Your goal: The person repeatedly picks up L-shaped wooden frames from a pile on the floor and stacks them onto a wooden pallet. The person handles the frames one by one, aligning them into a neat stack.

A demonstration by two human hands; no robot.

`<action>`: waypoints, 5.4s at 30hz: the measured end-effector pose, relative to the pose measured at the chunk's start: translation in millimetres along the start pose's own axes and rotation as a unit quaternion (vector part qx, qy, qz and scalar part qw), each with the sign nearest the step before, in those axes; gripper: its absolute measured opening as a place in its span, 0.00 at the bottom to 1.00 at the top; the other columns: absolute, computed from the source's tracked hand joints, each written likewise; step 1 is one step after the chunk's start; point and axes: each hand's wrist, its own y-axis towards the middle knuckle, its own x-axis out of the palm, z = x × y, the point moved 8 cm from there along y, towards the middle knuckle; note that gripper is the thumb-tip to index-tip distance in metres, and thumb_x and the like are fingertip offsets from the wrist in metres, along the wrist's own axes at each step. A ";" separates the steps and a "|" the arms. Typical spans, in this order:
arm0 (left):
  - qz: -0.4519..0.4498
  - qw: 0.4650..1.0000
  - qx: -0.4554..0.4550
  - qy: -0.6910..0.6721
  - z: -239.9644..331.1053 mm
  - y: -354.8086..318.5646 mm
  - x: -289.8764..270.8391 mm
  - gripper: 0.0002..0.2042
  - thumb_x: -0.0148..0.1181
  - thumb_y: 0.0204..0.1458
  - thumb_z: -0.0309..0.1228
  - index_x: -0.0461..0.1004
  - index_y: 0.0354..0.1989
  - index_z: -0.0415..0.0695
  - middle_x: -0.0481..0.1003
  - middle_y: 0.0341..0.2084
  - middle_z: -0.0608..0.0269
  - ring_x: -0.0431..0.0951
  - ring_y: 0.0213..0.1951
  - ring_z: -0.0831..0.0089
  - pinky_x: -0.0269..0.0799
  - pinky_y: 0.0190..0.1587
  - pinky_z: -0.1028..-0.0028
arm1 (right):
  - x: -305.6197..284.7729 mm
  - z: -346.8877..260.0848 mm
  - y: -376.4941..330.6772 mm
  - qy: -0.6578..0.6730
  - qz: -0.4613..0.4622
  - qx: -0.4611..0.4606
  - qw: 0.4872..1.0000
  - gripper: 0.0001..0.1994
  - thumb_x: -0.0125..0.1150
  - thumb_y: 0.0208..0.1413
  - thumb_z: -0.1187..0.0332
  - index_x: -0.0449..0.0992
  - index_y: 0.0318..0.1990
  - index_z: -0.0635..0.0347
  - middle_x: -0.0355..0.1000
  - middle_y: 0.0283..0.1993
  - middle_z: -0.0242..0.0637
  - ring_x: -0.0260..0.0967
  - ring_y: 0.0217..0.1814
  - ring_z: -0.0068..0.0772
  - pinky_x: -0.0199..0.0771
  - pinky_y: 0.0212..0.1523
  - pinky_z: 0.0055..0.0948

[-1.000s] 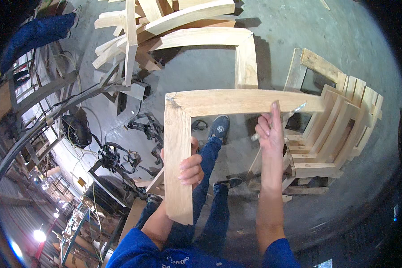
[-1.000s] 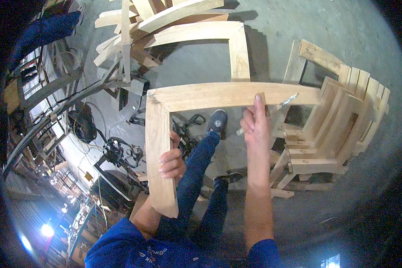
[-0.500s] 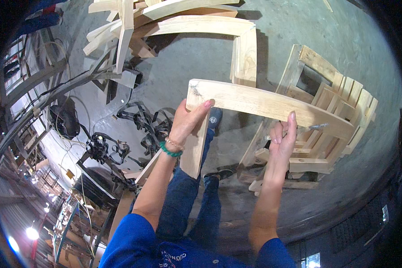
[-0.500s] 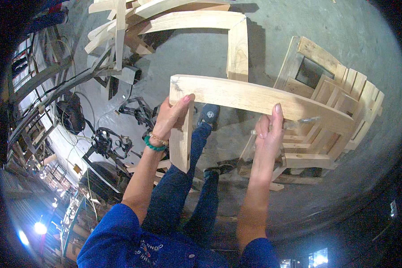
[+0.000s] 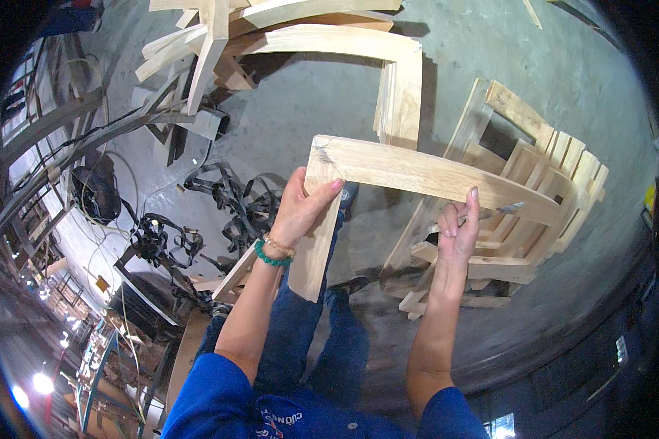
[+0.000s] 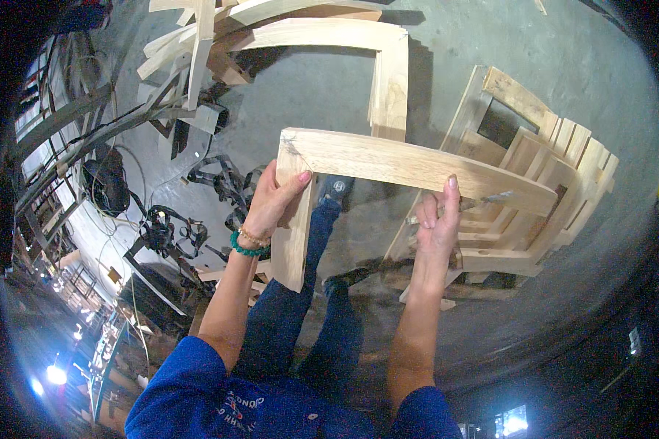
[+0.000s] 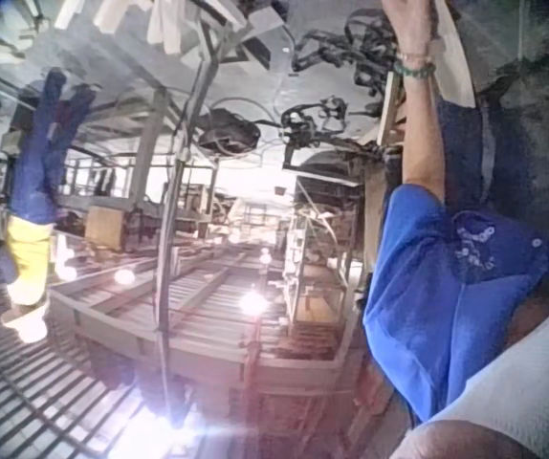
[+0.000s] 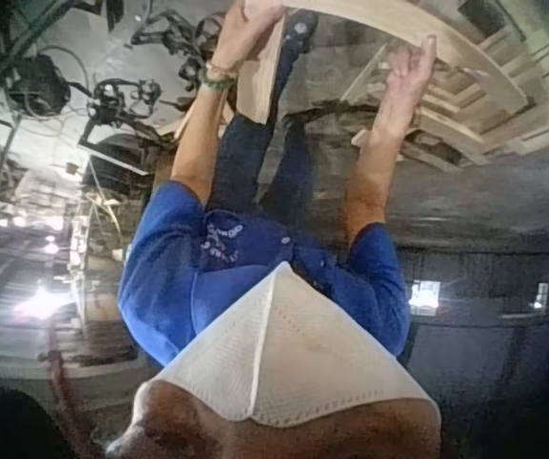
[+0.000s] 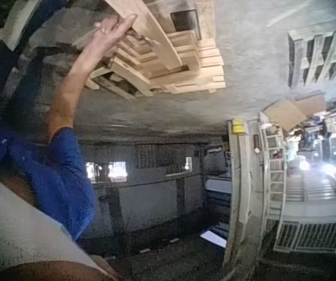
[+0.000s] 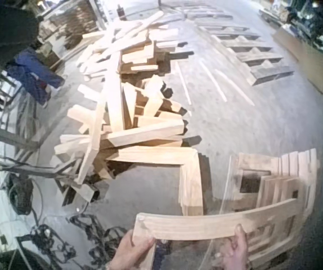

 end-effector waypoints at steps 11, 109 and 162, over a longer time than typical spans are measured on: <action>-0.334 0.889 -0.051 -0.309 28.7 -88.9 38.3 0.49 0.72 0.29 0.50 0.57 0.59 0.36 0.66 0.50 0.49 0.73 0.43 0.61 0.71 0.41 0.65 | 36.4 -22.4 -1.6 0.162 -0.161 0.096 0.969 0.17 0.52 0.57 0.56 0.68 0.46 0.58 0.70 0.26 0.27 0.43 0.07 0.11 0.41 0.05 0.12; 0.199 0.966 0.108 -0.124 255.9 215.3 -219.4 0.26 0.41 0.59 0.48 0.62 0.53 0.35 0.71 0.46 0.54 0.70 0.48 0.60 0.66 0.50 0.65 | 399.0 -58.3 47.7 -0.575 -0.345 0.034 0.741 0.29 0.67 0.38 0.66 0.70 0.54 0.54 0.74 0.44 0.39 0.73 0.43 0.27 0.72 0.45 0.25; -0.318 0.600 0.146 0.719 65.0 -187.2 23.3 0.12 0.64 0.41 0.33 0.75 0.32 0.39 0.77 0.27 0.58 0.77 0.31 0.65 0.71 0.34 0.69 | -274.1 64.0 -416.1 0.297 0.190 -0.069 0.933 0.36 0.53 0.45 0.41 0.64 0.52 0.66 0.70 0.29 0.42 0.69 0.30 0.31 0.67 0.27 0.29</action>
